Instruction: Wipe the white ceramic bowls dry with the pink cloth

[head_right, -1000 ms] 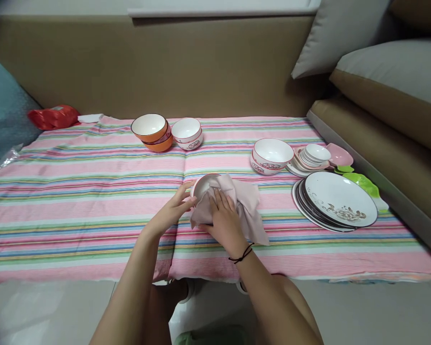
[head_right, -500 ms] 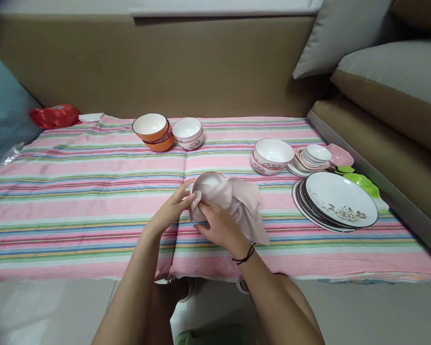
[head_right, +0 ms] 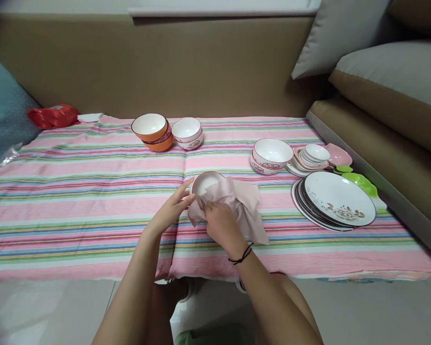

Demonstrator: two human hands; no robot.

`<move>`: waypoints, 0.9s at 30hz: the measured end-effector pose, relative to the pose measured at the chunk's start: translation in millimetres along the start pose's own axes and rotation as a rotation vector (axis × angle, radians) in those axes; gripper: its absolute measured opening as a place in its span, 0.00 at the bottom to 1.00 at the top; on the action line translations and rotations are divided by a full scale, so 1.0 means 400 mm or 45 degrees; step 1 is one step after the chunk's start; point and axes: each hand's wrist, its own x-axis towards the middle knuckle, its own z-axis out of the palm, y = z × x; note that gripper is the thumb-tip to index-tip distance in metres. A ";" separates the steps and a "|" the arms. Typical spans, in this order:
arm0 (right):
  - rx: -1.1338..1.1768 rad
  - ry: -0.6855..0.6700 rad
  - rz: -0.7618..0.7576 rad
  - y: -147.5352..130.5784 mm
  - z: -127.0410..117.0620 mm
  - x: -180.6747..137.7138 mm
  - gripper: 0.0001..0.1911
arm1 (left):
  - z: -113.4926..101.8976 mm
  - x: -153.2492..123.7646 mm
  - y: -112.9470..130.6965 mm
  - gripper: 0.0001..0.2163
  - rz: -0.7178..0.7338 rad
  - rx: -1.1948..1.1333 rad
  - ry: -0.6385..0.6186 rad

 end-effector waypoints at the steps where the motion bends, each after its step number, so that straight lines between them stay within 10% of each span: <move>1: 0.081 0.005 -0.005 -0.004 -0.006 -0.002 0.19 | 0.001 0.001 0.002 0.29 -0.003 -0.012 0.000; 9: 0.613 0.080 -0.074 -0.027 -0.025 -0.023 0.07 | -0.013 -0.001 -0.013 0.31 -0.055 0.001 0.039; 27: 0.039 0.284 0.048 -0.020 0.018 -0.001 0.10 | -0.012 0.003 -0.011 0.29 -0.032 0.057 0.077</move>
